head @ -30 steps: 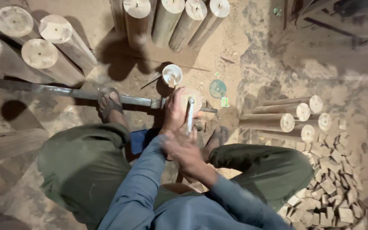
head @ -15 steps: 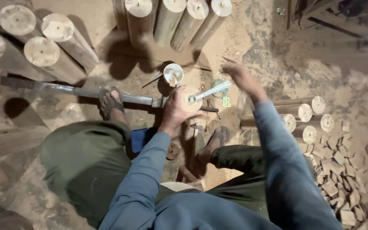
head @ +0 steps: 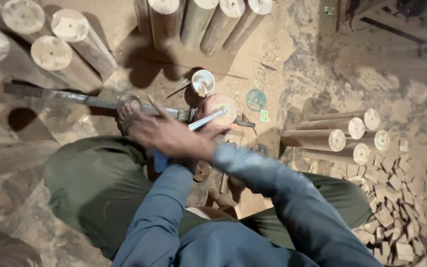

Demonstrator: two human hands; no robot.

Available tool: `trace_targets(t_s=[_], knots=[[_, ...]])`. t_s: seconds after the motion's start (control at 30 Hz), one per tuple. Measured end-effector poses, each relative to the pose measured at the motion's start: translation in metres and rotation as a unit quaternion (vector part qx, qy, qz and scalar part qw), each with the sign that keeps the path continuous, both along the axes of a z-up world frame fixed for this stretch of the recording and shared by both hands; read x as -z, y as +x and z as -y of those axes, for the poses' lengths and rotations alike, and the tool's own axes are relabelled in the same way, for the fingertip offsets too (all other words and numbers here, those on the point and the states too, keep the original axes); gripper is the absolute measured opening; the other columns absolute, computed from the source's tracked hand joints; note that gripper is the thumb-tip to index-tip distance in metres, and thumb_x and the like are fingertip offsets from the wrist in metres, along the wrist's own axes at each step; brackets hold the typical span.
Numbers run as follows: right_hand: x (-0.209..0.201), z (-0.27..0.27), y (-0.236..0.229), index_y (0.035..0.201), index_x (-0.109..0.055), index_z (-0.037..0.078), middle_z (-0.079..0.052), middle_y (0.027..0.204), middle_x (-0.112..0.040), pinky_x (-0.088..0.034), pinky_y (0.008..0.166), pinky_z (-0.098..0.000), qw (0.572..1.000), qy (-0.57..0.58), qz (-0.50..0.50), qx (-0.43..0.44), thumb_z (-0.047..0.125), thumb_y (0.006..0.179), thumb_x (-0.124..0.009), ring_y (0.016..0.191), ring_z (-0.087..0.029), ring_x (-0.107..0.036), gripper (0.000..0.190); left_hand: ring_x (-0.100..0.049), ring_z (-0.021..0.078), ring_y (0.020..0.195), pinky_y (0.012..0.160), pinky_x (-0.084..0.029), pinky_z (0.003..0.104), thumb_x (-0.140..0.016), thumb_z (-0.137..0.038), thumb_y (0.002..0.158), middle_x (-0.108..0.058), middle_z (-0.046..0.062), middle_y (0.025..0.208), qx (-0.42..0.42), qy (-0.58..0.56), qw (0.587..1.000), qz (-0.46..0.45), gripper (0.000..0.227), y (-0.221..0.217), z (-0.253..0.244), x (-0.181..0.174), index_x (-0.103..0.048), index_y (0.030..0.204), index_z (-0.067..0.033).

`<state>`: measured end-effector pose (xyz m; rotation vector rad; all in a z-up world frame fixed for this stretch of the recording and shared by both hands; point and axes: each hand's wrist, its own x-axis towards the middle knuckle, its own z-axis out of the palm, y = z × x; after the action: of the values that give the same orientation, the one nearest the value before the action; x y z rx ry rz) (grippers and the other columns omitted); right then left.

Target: The person sits on the floor and assembles small wooden dowels with metal hardware. They use a hammer to tap the dowels into place and a wrench to tighten the nuts, repeating the process for multiple units.

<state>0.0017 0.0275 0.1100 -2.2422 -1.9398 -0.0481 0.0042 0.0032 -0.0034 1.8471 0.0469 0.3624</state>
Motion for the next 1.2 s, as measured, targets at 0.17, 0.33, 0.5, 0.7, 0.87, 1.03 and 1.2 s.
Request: trace_targets(t_s=[0.17, 0.33, 0.5, 0.7, 0.87, 1.03, 1.2], knots=[[0.034, -0.041, 0.125, 0.126, -0.067, 0.018, -0.002, 0.109, -0.074, -0.034, 0.122, -0.0555, 0.982, 0.001, -0.079, 0.172, 0.006, 0.089, -0.058, 0.108, -0.02, -0.072, 0.04, -0.052, 0.0415, 0.131, 0.112, -0.043, 0.048, -0.098, -0.043, 0.059, -0.054, 0.022, 0.14, 0.034, 0.074, 0.996, 0.021, 0.111, -0.004, 0.0, 0.011, -0.04, 0.145, -0.0033], [0.05, 0.058, 0.241, 0.136, -0.064, 0.024, -0.014, 0.107, -0.074, -0.057, 0.074, -0.0489, 0.886, -0.101, -0.074, 0.447, 0.013, 0.097, -0.055, 0.093, -0.035, -0.072, 0.042, -0.051, 0.0402, 0.134, 0.116, -0.041, 0.048, -0.097, -0.053, 0.061, -0.053, 0.022, 0.14, 0.038, 0.063, 0.996, 0.041, 0.116, -0.007, -0.002, 0.004, -0.037, 0.147, -0.0028], [0.046, 0.228, 0.235, 0.12, -0.071, 0.007, -0.014, 0.103, -0.076, -0.057, 0.078, -0.0405, 0.83, -0.017, -0.25, 0.498, 0.007, 0.095, -0.056, 0.098, -0.028, -0.074, 0.029, -0.052, 0.0398, 0.133, 0.114, -0.042, 0.047, -0.102, -0.047, 0.051, -0.055, 0.021, 0.14, 0.026, 0.04, 0.998, 0.034, 0.118, -0.002, -0.004, -0.002, -0.042, 0.143, -0.0044], [0.05, 0.322, 0.087, 0.124, -0.065, 0.002, -0.009, 0.085, -0.072, -0.058, 0.072, -0.0318, 0.716, 0.096, -0.444, 0.53, 0.014, 0.105, -0.045, 0.079, -0.019, -0.07, 0.03, -0.054, 0.0364, 0.134, 0.116, -0.044, 0.046, -0.101, -0.042, 0.057, -0.057, 0.015, 0.141, 0.049, 0.054, 0.996, 0.043, 0.109, -0.002, -0.009, -0.021, -0.044, 0.144, -0.0084], [0.03, 0.306, 0.015, 0.112, -0.073, 0.004, -0.011, 0.087, -0.072, -0.054, 0.072, -0.0326, 0.72, 0.122, -0.418, 0.54, 0.033, 0.109, -0.06, 0.076, -0.017, -0.066, 0.032, -0.054, 0.0375, 0.126, 0.105, -0.042, 0.049, -0.103, -0.04, 0.051, -0.06, 0.014, 0.134, 0.025, 0.089, 0.996, 0.007, 0.11, -0.008, -0.014, -0.04, -0.045, 0.141, -0.0101], [-0.005, 0.267, 0.022, 0.103, -0.078, 0.015, -0.014, 0.081, -0.071, -0.053, 0.071, -0.0445, 0.875, -0.025, -0.159, 0.457, 0.036, 0.093, -0.077, 0.079, -0.033, -0.069, 0.024, -0.062, 0.0422, 0.114, 0.095, -0.049, 0.05, -0.1, -0.037, 0.054, -0.068, 0.021, 0.12, 0.111, 0.165, 0.979, -0.044, 0.105, -0.004, -0.063, -0.014, -0.047, 0.14, -0.008], [-0.02, 0.26, 0.012, 0.111, -0.076, 0.013, -0.015, 0.085, -0.069, -0.053, 0.071, -0.0482, 0.878, -0.035, -0.166, 0.448, 0.029, 0.095, -0.075, 0.082, -0.036, -0.067, 0.023, -0.068, 0.0427, 0.111, 0.092, -0.054, 0.056, -0.078, -0.045, 0.087, -0.07, 0.023, 0.12, 0.136, 0.277, 0.827, -0.47, 0.065, -0.043, -0.081, 0.095, -0.058, 0.135, -0.0071]])
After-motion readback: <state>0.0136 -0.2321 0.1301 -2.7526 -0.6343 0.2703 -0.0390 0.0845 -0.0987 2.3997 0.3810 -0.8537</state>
